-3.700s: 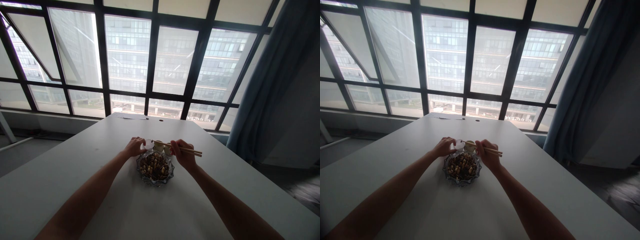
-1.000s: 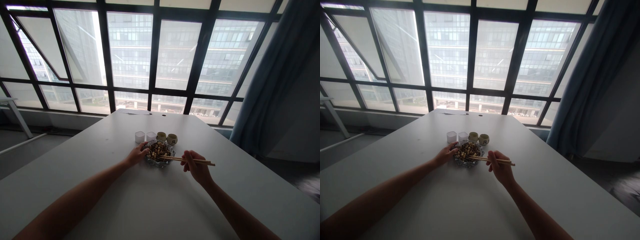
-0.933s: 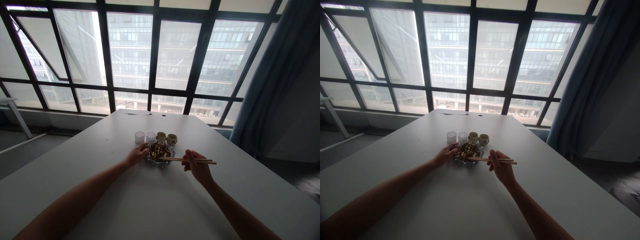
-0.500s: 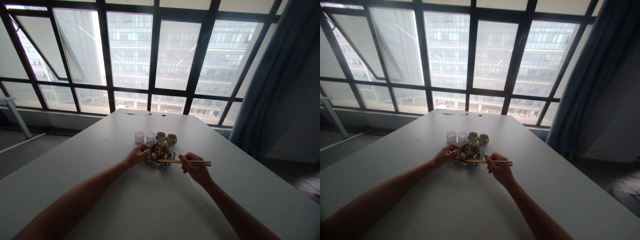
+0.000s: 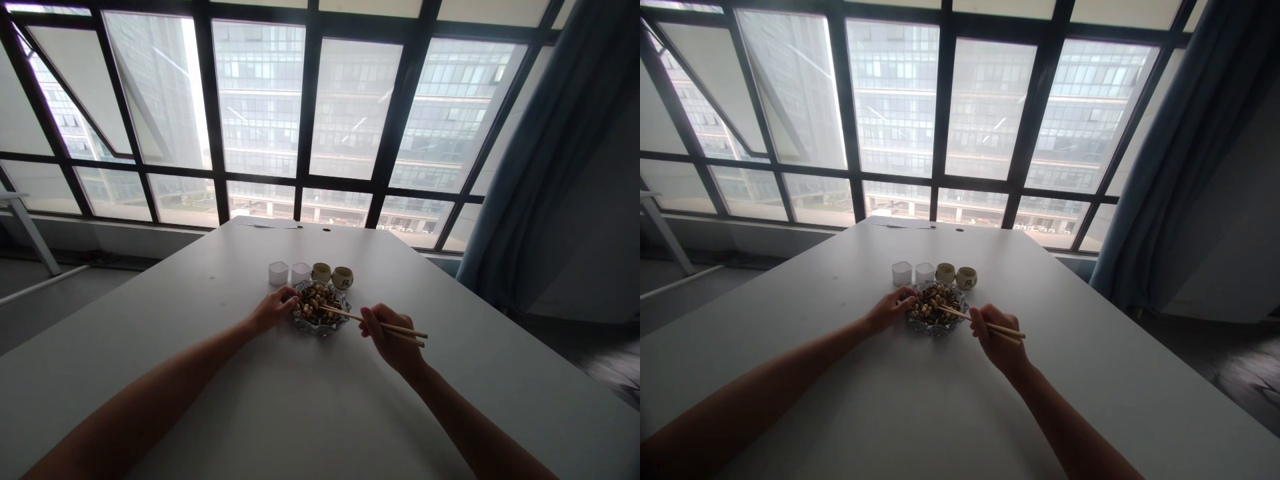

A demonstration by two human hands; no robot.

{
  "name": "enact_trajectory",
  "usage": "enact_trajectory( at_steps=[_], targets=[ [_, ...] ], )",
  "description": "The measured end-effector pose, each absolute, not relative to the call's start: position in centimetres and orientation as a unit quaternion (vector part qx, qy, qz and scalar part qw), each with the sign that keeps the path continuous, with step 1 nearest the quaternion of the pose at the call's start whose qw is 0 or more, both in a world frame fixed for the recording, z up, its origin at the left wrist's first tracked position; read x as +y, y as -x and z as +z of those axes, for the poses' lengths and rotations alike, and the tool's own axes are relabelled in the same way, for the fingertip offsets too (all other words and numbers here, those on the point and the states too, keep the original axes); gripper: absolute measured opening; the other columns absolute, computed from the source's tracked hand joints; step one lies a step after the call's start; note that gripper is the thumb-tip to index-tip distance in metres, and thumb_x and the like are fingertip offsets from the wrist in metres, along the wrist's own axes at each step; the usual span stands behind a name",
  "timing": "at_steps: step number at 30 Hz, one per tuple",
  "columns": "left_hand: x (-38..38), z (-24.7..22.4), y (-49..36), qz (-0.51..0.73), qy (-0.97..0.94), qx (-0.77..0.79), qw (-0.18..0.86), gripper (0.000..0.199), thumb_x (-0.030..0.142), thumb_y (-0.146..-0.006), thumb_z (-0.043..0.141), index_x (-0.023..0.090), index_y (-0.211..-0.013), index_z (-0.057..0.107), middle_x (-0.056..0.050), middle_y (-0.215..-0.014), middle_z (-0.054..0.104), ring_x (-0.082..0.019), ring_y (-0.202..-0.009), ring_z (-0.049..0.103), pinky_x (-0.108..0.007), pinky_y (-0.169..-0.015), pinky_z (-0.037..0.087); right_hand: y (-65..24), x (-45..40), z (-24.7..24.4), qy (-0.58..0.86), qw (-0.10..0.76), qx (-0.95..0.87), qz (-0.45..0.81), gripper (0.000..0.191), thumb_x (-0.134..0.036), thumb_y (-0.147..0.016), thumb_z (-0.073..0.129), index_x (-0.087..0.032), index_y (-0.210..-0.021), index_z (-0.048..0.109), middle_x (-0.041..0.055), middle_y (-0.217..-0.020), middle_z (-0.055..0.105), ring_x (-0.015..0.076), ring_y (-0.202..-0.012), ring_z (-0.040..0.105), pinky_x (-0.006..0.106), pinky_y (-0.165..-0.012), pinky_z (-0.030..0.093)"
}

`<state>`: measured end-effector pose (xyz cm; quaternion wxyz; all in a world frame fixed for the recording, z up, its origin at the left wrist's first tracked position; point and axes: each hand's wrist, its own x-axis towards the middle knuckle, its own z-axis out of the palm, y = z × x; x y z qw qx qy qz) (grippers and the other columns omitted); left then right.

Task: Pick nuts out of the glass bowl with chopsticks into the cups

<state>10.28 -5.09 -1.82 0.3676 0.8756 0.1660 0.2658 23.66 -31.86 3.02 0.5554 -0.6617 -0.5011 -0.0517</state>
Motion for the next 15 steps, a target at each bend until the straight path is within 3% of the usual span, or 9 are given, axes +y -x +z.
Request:
enact_trajectory(
  at_steps=[6, 15],
  targets=[
    [-4.80, -2.14, -10.33, 0.265, -0.879, 0.163, 0.360, 0.043, 0.054, -0.086, 0.049, 0.018, -0.104, 0.065, -0.001, -0.075, 0.064, -0.016, -0.065, 0.054, -0.027, -0.062, 0.041, -23.48, -31.88, 3.11, 0.656, 0.515, -0.546, -0.083, 0.040, -0.051, -0.090, 0.063, -0.019, -0.067, 0.066, 0.0009, -0.049, 0.065, 0.0122, -0.040, 0.059, 0.021, -0.040, 0.046],
    [-4.92, -1.85, -10.20, 0.266, -0.878, 0.152, 0.367, 0.046, 0.057, -0.086, 0.050, 0.018, -0.103, 0.065, -0.003, -0.079, 0.067, -0.017, -0.069, 0.058, -0.027, -0.064, 0.043, -23.29, -32.11, 3.52, 0.675, 0.509, -0.528, -0.076, 0.045, -0.060, -0.088, 0.059, -0.021, -0.067, 0.066, 0.0024, -0.051, 0.064, 0.0147, -0.042, 0.058, 0.025, -0.043, 0.046]
  ],
)
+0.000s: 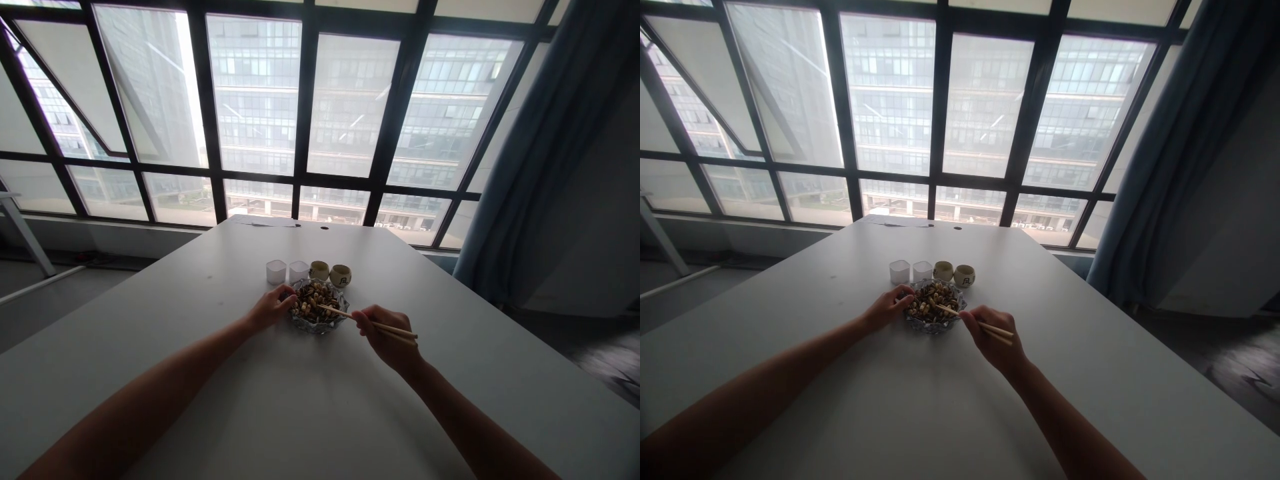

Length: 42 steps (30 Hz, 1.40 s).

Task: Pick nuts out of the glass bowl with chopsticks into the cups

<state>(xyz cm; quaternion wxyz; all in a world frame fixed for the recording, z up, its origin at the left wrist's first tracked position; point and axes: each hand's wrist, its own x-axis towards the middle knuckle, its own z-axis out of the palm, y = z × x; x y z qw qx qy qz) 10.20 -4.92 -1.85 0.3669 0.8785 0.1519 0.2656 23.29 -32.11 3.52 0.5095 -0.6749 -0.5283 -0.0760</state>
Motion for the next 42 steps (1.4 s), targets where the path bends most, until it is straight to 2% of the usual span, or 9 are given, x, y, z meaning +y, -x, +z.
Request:
enact_trajectory(
  at_steps=[8, 14, 21, 32, 36, 42],
  targets=[
    [-5.3, -1.3, -10.1, 0.262, -0.888, 0.181, 0.332, 0.049, 0.060, -0.084, 0.048, 0.020, -0.105, 0.066, -0.002, -0.076, 0.067, -0.020, -0.073, 0.060, -0.031, -0.073, 0.046, -23.4, -32.2, 3.5, 0.676, 0.516, -0.526, -0.022, 0.045, -0.057, -0.093, 0.054, -0.022, -0.066, 0.060, 0.0028, -0.054, 0.065, 0.0156, -0.045, 0.061, 0.026, -0.045, 0.048],
    [-5.1, -1.7, -10.2, 0.259, -0.874, 0.148, 0.384, 0.051, 0.060, -0.086, 0.046, 0.016, -0.106, 0.063, -0.004, -0.079, 0.067, -0.019, -0.071, 0.059, -0.029, -0.067, 0.046, -23.6, -31.4, 1.9, 0.663, 0.501, -0.556, 0.012, 0.038, -0.053, -0.092, 0.059, -0.019, -0.077, 0.067, 0.0023, -0.060, 0.067, 0.0149, -0.049, 0.062, 0.024, -0.047, 0.047],
    [-4.9, -1.9, -10.3, 0.266, -0.871, 0.142, 0.388, 0.046, 0.056, -0.086, 0.050, 0.016, -0.105, 0.064, -0.003, -0.077, 0.066, -0.018, -0.072, 0.059, -0.029, -0.068, 0.047, -23.4, -31.0, 1.4, 0.664, 0.515, -0.540, -0.039, 0.034, -0.052, -0.093, 0.058, -0.021, -0.083, 0.067, 0.0011, -0.059, 0.065, 0.0157, -0.050, 0.062, 0.026, -0.053, 0.051],
    [-4.8, -2.1, -10.3, 0.257, -0.874, 0.145, 0.385, 0.046, 0.055, -0.087, 0.048, 0.016, -0.107, 0.064, -0.001, -0.074, 0.062, -0.017, -0.069, 0.056, -0.027, -0.065, 0.044, -23.6, -31.6, 2.3, 0.671, 0.517, -0.526, -0.084, 0.037, -0.053, -0.093, 0.056, -0.021, -0.080, 0.066, 0.0018, -0.058, 0.066, 0.0157, -0.048, 0.063, 0.027, -0.050, 0.051],
    [-4.9, -2.0, -10.2, 0.257, -0.877, 0.150, 0.377, 0.046, 0.054, -0.087, 0.047, 0.017, -0.106, 0.065, 0.000, -0.072, 0.062, -0.017, -0.066, 0.054, -0.027, -0.062, 0.042, -23.6, -32.0, 2.9, 0.671, 0.521, -0.524, -0.068, 0.043, -0.056, -0.094, 0.053, -0.021, -0.074, 0.064, 0.0041, -0.061, 0.069, 0.0160, -0.047, 0.064, 0.026, -0.046, 0.050],
    [-4.9, -2.1, -10.3, 0.262, -0.878, 0.152, 0.370, 0.044, 0.052, -0.087, 0.047, 0.016, -0.106, 0.065, 0.000, -0.069, 0.060, -0.016, -0.064, 0.052, -0.026, -0.060, 0.041, -23.5, -31.7, 2.3, 0.660, 0.494, -0.564, -0.047, 0.041, -0.055, -0.095, 0.052, -0.021, -0.075, 0.065, 0.0025, -0.057, 0.066, 0.0151, -0.047, 0.062, 0.026, -0.048, 0.050]
  ],
)
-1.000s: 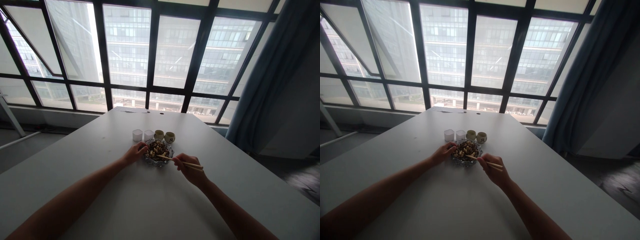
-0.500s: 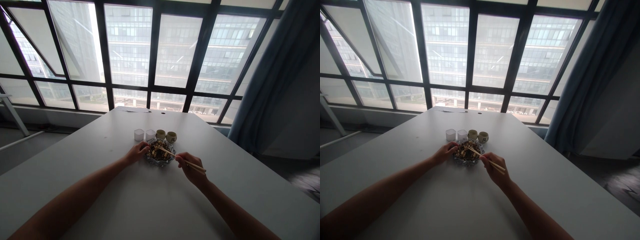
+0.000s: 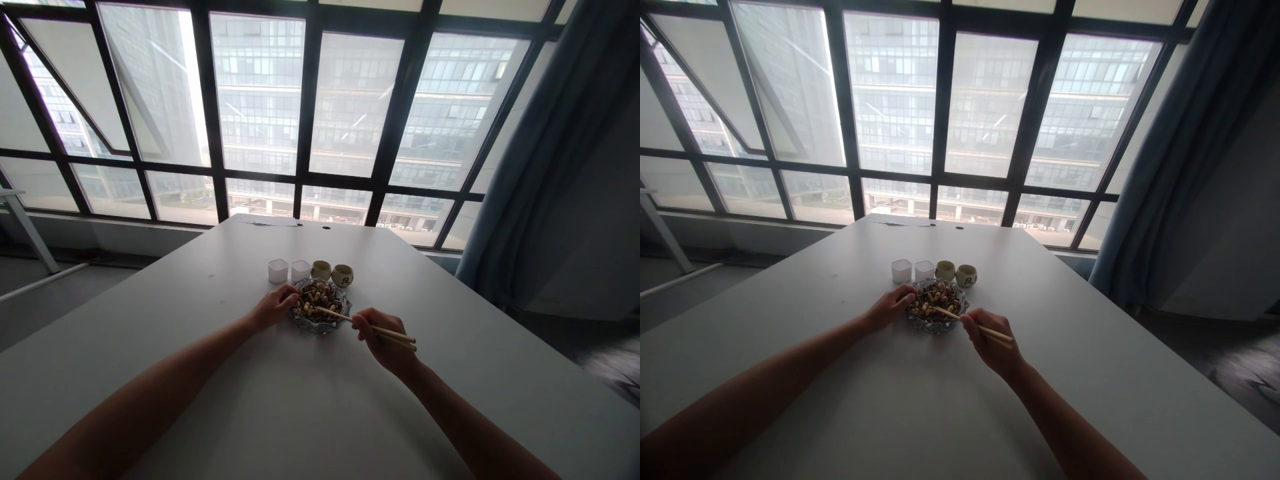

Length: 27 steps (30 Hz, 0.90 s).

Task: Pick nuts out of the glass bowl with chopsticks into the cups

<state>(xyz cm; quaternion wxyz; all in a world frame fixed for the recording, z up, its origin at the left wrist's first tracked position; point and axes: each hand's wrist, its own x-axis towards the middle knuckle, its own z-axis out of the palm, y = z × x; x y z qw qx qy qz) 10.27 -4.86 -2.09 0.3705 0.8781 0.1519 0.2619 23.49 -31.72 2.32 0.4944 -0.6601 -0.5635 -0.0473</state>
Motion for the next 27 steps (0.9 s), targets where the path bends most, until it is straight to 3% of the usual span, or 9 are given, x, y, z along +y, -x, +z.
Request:
enact_trajectory(
  at_steps=[9, 19, 27],
  targets=[
    [-4.8, -2.1, -10.3, 0.257, -0.878, 0.149, 0.375, 0.045, 0.053, -0.088, 0.046, 0.016, -0.107, 0.064, 0.000, -0.070, 0.060, -0.017, -0.066, 0.054, -0.027, -0.061, 0.041, -23.2, -31.6, 2.2, 0.655, 0.484, -0.579, -0.055, 0.039, -0.050, -0.097, 0.051, -0.020, -0.076, 0.064, 0.0014, -0.056, 0.063, 0.0140, -0.047, 0.058, 0.025, -0.049, 0.046],
    [-5.1, -1.8, -10.2, 0.258, -0.875, 0.152, 0.381, 0.045, 0.054, -0.086, 0.047, 0.017, -0.105, 0.064, -0.002, -0.075, 0.064, -0.019, -0.071, 0.057, -0.028, -0.066, 0.044, -22.8, -31.1, 1.7, 0.662, 0.401, -0.629, -0.073, 0.029, -0.044, -0.098, 0.053, -0.021, -0.083, 0.065, 0.0039, -0.073, 0.066, 0.0141, -0.056, 0.057, 0.024, -0.054, 0.042],
    [-4.8, -2.1, -10.4, 0.255, -0.880, 0.155, 0.369, 0.045, 0.053, -0.087, 0.045, 0.017, -0.106, 0.064, -0.002, -0.078, 0.063, -0.018, -0.071, 0.056, -0.029, -0.068, 0.043, -22.8, -30.8, 1.4, 0.654, 0.424, -0.619, -0.099, 0.036, -0.042, -0.100, 0.048, -0.019, -0.076, 0.060, 0.0005, -0.062, 0.059, 0.0112, -0.050, 0.052, 0.022, -0.049, 0.040]
  ],
)
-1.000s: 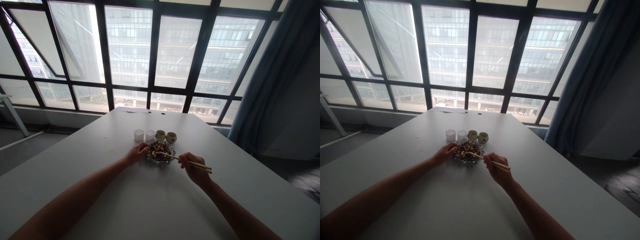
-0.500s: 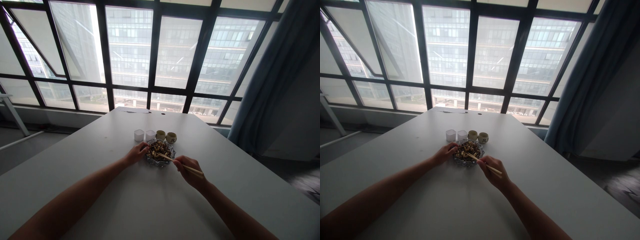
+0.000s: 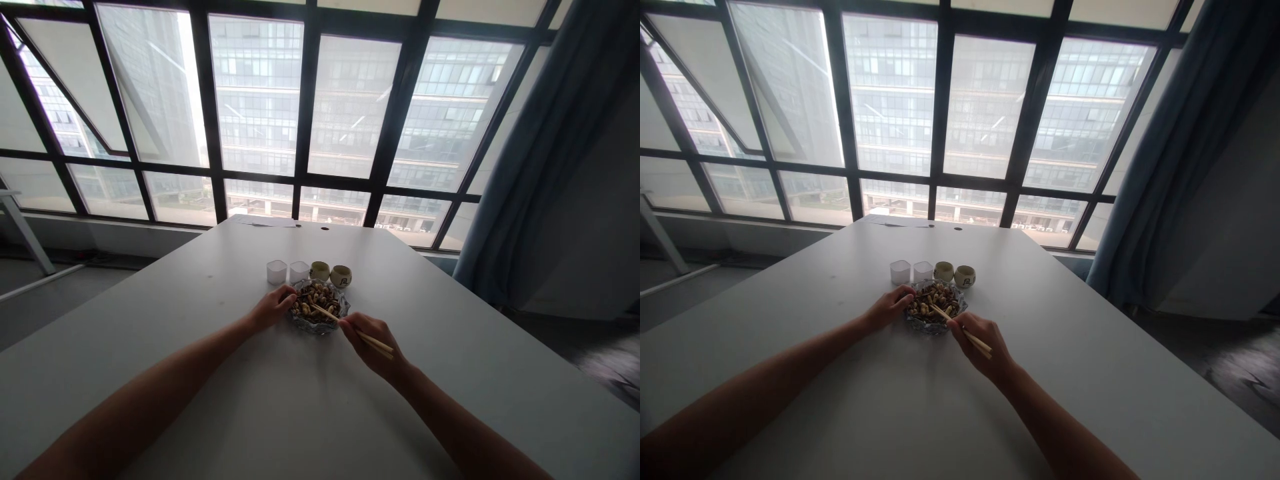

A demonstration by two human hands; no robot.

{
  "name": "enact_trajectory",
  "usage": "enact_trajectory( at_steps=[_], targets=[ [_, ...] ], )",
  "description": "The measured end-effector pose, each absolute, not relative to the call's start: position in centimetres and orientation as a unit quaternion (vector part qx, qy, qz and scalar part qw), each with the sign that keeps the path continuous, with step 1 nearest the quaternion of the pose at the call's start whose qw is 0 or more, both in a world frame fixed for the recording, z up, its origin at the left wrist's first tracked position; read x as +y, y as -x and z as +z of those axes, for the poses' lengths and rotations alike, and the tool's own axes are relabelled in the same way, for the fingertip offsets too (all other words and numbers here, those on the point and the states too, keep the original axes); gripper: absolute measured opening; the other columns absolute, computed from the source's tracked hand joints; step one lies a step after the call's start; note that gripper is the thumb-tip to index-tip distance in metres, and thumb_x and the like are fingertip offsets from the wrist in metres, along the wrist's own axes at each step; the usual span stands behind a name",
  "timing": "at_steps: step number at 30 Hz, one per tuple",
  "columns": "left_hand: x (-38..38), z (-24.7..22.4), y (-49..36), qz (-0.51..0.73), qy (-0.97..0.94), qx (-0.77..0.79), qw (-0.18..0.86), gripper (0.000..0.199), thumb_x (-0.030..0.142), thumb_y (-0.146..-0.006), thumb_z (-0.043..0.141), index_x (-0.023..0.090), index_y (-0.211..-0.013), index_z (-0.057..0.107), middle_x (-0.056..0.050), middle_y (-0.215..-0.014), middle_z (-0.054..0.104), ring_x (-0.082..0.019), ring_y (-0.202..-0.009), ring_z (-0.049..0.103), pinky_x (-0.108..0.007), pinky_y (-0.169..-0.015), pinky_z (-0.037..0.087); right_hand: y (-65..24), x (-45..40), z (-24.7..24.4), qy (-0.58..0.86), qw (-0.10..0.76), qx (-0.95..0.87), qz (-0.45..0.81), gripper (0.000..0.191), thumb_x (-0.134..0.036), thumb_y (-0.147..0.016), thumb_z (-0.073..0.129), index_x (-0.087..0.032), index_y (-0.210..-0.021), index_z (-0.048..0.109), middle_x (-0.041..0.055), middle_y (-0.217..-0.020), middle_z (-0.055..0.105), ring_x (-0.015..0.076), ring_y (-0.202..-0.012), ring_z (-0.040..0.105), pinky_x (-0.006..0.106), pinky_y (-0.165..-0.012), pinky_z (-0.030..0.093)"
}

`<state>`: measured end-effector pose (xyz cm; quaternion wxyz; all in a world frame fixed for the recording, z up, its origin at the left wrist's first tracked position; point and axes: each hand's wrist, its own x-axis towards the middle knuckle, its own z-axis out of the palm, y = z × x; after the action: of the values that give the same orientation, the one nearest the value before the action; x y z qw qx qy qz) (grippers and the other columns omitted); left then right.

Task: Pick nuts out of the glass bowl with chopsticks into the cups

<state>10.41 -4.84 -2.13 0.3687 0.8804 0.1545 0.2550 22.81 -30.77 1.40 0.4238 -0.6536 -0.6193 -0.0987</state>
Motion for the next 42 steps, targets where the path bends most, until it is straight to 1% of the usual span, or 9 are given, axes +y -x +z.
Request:
enact_trajectory(
  at_steps=[4, 10, 15, 20, 24, 30, 35, 39, 42],
  targets=[
    [-4.8, -2.1, -10.5, 0.256, -0.878, 0.158, 0.372, 0.045, 0.053, -0.087, 0.045, 0.017, -0.106, 0.064, 0.000, -0.073, 0.061, -0.018, -0.068, 0.054, -0.028, -0.065, 0.042, -23.2, -31.2, 1.7, 0.657, 0.470, -0.581, -0.094, 0.038, -0.046, -0.099, 0.050, -0.020, -0.073, 0.060, 0.0001, -0.057, 0.062, 0.0121, -0.047, 0.057, 0.022, -0.049, 0.046],
    [-4.8, -2.1, -10.4, 0.254, -0.878, 0.158, 0.374, 0.045, 0.052, -0.087, 0.044, 0.017, -0.107, 0.064, 0.000, -0.072, 0.060, -0.018, -0.068, 0.054, -0.027, -0.063, 0.042, -24.1, -31.8, 2.6, 0.670, 0.554, -0.492, -0.041, 0.041, -0.055, -0.093, 0.057, -0.020, -0.072, 0.061, 0.0047, -0.064, 0.071, 0.0165, -0.051, 0.068, 0.025, -0.050, 0.055],
    [-4.9, -2.1, -10.4, 0.250, -0.876, 0.160, 0.380, 0.045, 0.052, -0.087, 0.044, 0.017, -0.107, 0.063, 0.000, -0.071, 0.059, -0.017, -0.068, 0.054, -0.027, -0.063, 0.041, -24.3, -31.7, 3.0, 0.658, 0.621, -0.426, -0.007, 0.048, -0.063, -0.087, 0.060, -0.018, -0.071, 0.062, 0.0069, -0.061, 0.071, 0.0168, -0.047, 0.066, 0.026, -0.045, 0.055],
    [-5.3, -1.8, -10.2, 0.251, -0.877, 0.162, 0.377, 0.045, 0.051, -0.086, 0.044, 0.016, -0.108, 0.064, 0.000, -0.071, 0.059, -0.017, -0.067, 0.053, -0.027, -0.062, 0.040, -24.4, -31.7, 3.4, 0.631, 0.665, -0.400, 0.010, 0.048, -0.064, -0.084, 0.064, -0.017, -0.073, 0.064, 0.0071, -0.061, 0.071, 0.0166, -0.046, 0.065, 0.025, -0.043, 0.054],
    [-5.4, -1.9, -10.1, 0.256, -0.880, 0.164, 0.366, 0.045, 0.050, -0.087, 0.043, 0.016, -0.107, 0.064, 0.000, -0.071, 0.060, -0.017, -0.067, 0.053, -0.028, -0.063, 0.041, -24.7, -31.8, 3.4, 0.631, 0.664, -0.401, 0.002, 0.046, -0.062, -0.085, 0.065, -0.016, -0.073, 0.064, 0.0072, -0.062, 0.071, 0.0166, -0.047, 0.066, 0.025, -0.044, 0.054],
    [-5.5, -1.7, -10.1, 0.261, -0.882, 0.165, 0.356, 0.043, 0.049, -0.087, 0.042, 0.016, -0.105, 0.065, -0.003, -0.079, 0.066, -0.019, -0.073, 0.058, -0.029, -0.067, 0.045, -24.4, -31.9, 3.4, 0.630, 0.658, -0.411, -0.017, 0.046, -0.061, -0.085, 0.065, -0.017, -0.074, 0.064, 0.0077, -0.063, 0.072, 0.0174, -0.050, 0.067, 0.027, -0.046, 0.055],
    [-5.8, -1.3, -9.9, 0.261, -0.884, 0.158, 0.354, 0.043, 0.046, -0.088, 0.041, 0.016, -0.106, 0.065, -0.003, -0.079, 0.067, -0.019, -0.072, 0.059, -0.029, -0.067, 0.046, -24.2, -31.8, 3.4, 0.632, 0.653, -0.416, -0.023, 0.045, -0.061, -0.085, 0.065, -0.017, -0.074, 0.064, 0.0080, -0.065, 0.072, 0.0180, -0.051, 0.068, 0.027, -0.047, 0.057],
    [-5.8, -1.2, -9.9, 0.263, -0.887, 0.151, 0.349, 0.043, 0.045, -0.089, 0.040, 0.015, -0.107, 0.065, -0.005, -0.085, 0.068, -0.019, -0.077, 0.060, -0.029, -0.071, 0.047, -24.4, -31.9, 3.0, 0.644, 0.631, -0.430, -0.044, 0.043, -0.058, -0.089, 0.062, -0.017, -0.077, 0.065, 0.0084, -0.068, 0.074, 0.0187, -0.054, 0.069, 0.028, -0.050, 0.058],
    [-5.7, -1.4, -10.0, 0.261, -0.887, 0.152, 0.348, 0.043, 0.045, -0.089, 0.040, 0.016, -0.108, 0.065, -0.005, -0.088, 0.069, -0.019, -0.079, 0.060, -0.029, -0.074, 0.047, -24.5, -32.1, 2.8, 0.657, 0.593, -0.458, -0.083, 0.038, -0.054, -0.091, 0.061, -0.018, -0.079, 0.066, 0.0071, -0.067, 0.074, 0.0189, -0.057, 0.071, 0.029, -0.053, 0.059]
  ],
)
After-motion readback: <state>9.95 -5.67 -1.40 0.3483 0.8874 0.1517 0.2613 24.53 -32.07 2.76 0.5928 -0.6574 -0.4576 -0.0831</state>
